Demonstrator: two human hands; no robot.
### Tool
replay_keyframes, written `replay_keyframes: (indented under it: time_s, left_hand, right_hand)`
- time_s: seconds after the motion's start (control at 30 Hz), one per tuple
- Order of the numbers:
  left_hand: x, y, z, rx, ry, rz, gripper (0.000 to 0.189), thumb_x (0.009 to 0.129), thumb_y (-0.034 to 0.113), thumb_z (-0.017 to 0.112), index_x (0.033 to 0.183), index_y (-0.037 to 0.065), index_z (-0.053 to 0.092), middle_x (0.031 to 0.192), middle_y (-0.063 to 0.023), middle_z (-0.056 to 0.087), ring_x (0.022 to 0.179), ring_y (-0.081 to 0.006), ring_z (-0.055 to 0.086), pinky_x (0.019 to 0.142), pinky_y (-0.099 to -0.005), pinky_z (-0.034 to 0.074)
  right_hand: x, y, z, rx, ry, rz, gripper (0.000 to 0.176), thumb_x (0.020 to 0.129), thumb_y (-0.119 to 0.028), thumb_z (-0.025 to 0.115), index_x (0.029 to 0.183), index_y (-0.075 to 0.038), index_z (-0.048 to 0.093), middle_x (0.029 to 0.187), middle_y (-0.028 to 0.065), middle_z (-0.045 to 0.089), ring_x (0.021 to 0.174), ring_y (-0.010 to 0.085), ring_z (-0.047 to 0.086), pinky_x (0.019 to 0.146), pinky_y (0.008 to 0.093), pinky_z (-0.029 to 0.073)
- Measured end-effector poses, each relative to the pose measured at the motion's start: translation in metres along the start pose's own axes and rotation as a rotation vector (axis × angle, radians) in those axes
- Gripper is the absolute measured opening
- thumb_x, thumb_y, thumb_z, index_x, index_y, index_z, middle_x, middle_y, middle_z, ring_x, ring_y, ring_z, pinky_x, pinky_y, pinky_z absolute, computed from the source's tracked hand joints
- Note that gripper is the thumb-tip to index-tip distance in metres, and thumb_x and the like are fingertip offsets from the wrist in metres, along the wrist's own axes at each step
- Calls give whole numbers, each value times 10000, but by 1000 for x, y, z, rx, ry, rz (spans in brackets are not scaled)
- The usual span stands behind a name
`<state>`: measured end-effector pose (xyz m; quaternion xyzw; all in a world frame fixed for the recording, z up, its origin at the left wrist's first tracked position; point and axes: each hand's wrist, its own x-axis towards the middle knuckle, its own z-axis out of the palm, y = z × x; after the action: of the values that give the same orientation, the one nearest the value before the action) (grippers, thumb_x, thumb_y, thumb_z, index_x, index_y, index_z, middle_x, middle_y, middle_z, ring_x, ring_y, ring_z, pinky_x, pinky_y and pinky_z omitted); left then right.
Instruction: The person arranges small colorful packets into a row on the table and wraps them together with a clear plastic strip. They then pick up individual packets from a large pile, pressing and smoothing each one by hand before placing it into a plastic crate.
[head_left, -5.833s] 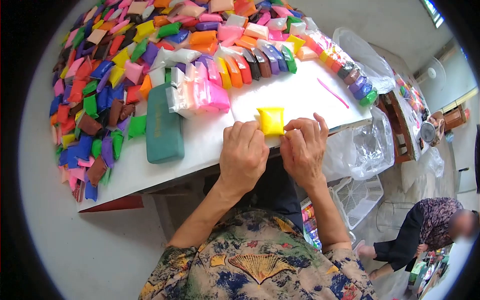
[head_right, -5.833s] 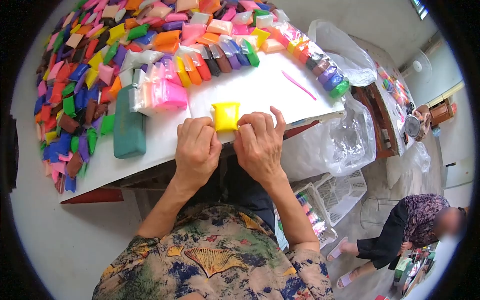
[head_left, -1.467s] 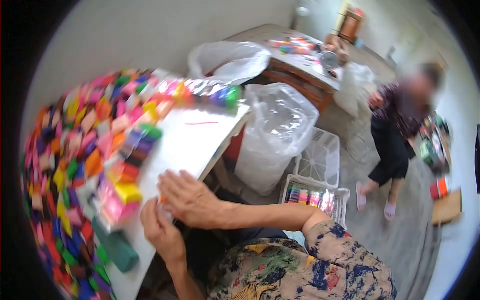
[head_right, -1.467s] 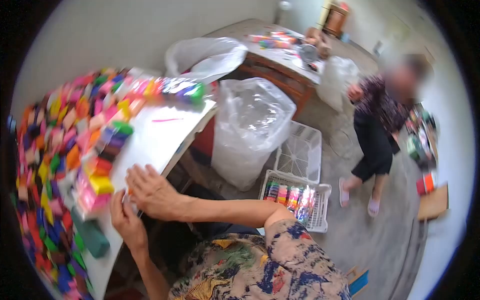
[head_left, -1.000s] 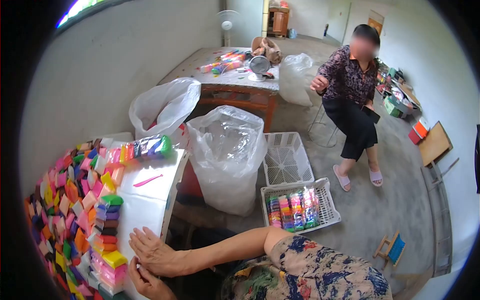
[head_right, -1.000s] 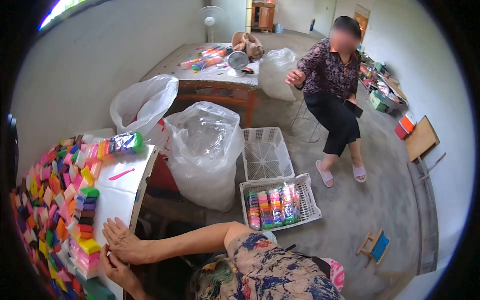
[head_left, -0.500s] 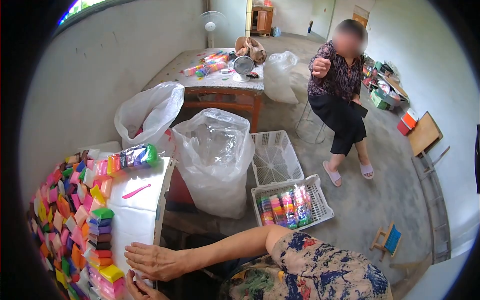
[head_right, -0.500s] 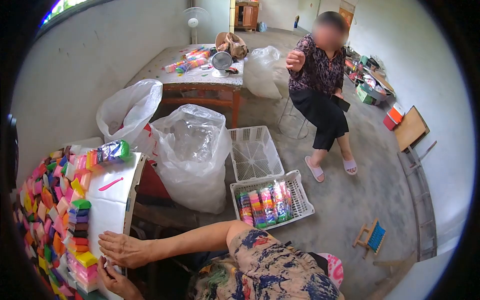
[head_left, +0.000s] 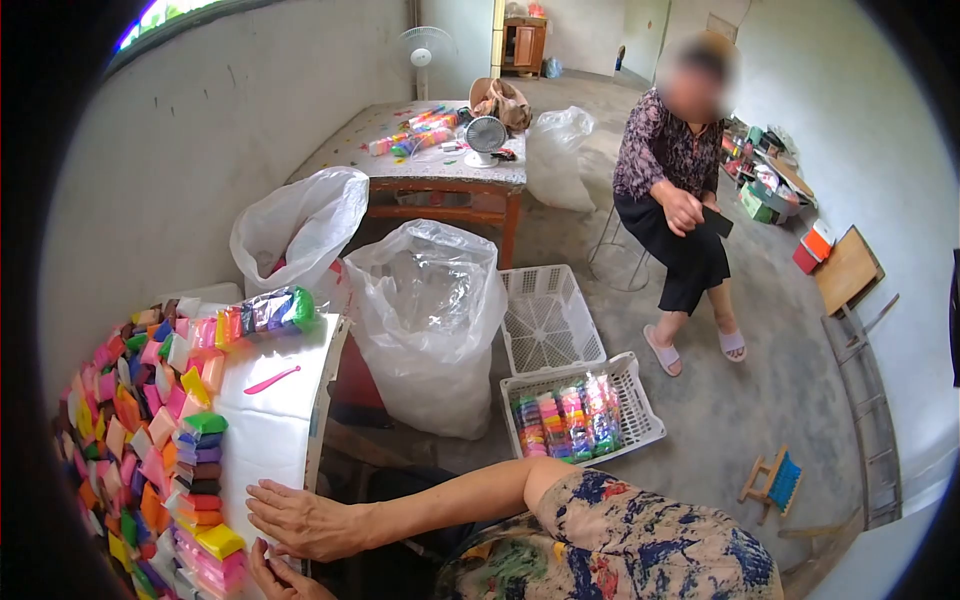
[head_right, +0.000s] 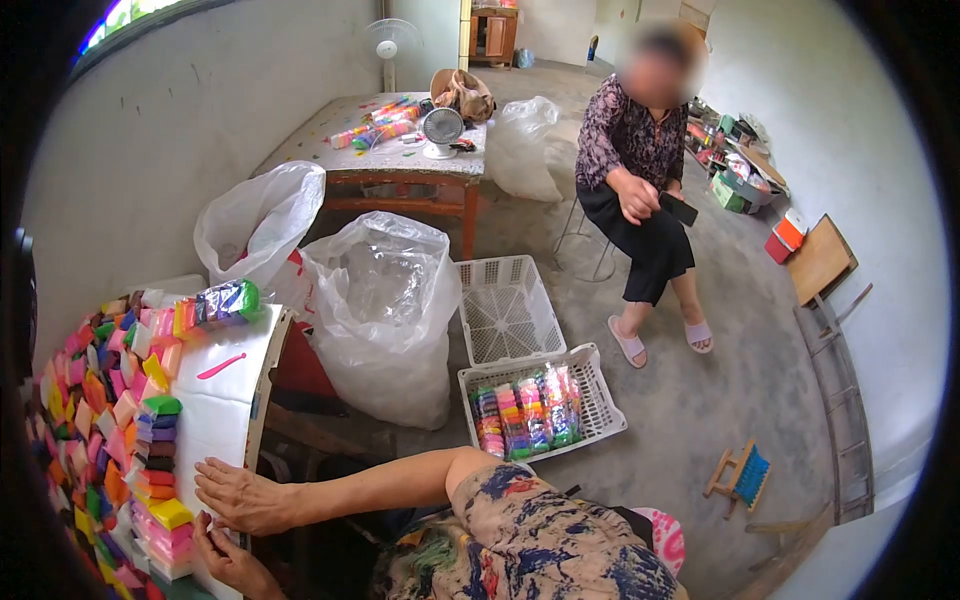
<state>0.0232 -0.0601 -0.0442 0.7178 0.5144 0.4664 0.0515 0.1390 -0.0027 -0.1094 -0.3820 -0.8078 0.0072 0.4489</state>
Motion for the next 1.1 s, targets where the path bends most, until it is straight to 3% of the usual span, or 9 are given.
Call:
replay_keyframes:
  time_s: [0.2, 0.3, 0.4, 0.5, 0.67, 0.73, 0.83, 0.9, 1.1]
  left_hand:
    - [0, 5, 2, -268, -25, -301, 295, 929, 35, 496, 1154, -77, 650, 1141, -256, 652, 999, -363, 646, 868, -409, 539]
    - [-1, -5, -1, -56, -22, -61, 307, 935, 46, 495, 1180, -62, 644, 1157, -245, 653, 1016, -374, 647, 896, -424, 547]
    - [-3, -12, -2, -12, -18, 5, 319, 968, 82, 477, 1219, -46, 627, 1180, -228, 654, 1061, -411, 637, 950, -449, 531]
    - [-12, -59, 11, -62, -30, -66, 298, 1002, 85, 496, 1239, -70, 592, 1215, -201, 637, 1100, -321, 608, 977, -386, 466]
    - [-3, -31, -2, 70, -11, -62, 297, 944, 63, 563, 1224, -28, 599, 1150, -184, 615, 1052, -327, 582, 920, -408, 460]
    - [-1, -23, -4, 11, -76, -112, 302, 893, 52, 623, 1184, -21, 591, 1127, -192, 585, 1049, -357, 560, 912, -428, 451]
    - [1, -23, -4, 74, -70, 16, 277, 839, 58, 691, 1093, -12, 604, 1051, -159, 574, 993, -344, 548, 893, -419, 439]
    - [-1, -23, -3, 102, -62, 61, 274, 814, 61, 715, 1055, -7, 603, 1017, -153, 562, 974, -346, 539, 879, -426, 434]
    - [2, -25, 3, 63, -49, 57, 248, 784, 48, 721, 988, -10, 592, 968, -162, 529, 944, -357, 521, 842, -454, 430]
  right_hand:
    - [2, -6, 0, -58, 10, 32, 527, 895, -231, 602, 1246, 157, 538, 1326, 326, 517, 1343, 440, 439, 1169, 523, 298]
    - [5, -8, -12, 17, 4, 45, 546, 870, -232, 608, 1237, 165, 532, 1312, 338, 521, 1321, 457, 452, 1171, 541, 274]
    - [4, -3, 7, -57, 96, 44, 552, 846, -234, 599, 1224, 162, 531, 1296, 335, 527, 1315, 474, 444, 1175, 560, 243]
    - [6, -16, 27, -279, 172, 103, 489, 835, -207, 572, 1188, 132, 561, 1268, 294, 553, 1308, 442, 459, 1149, 556, 289]
    - [20, -16, -39, 145, -112, 83, 470, 871, -172, 581, 1275, 62, 531, 1359, 265, 494, 1326, 450, 420, 1123, 537, 307]
    - [11, -7, -55, 229, 168, 147, 410, 890, -96, 561, 1259, 78, 524, 1313, 294, 519, 1244, 441, 488, 1050, 517, 388]
    - [-1, 4, -73, 133, 152, 242, 265, 835, -79, 657, 1075, 17, 596, 1245, 222, 579, 1199, 399, 535, 1057, 484, 393]
    - [-2, 4, -74, 8, 90, 118, 212, 817, -96, 678, 991, -9, 595, 1215, 197, 584, 1194, 378, 541, 1072, 524, 358]
    - [5, 2, -64, -56, 25, 33, 188, 789, -102, 702, 919, -43, 580, 1195, 143, 588, 1215, 324, 542, 1093, 585, 300]
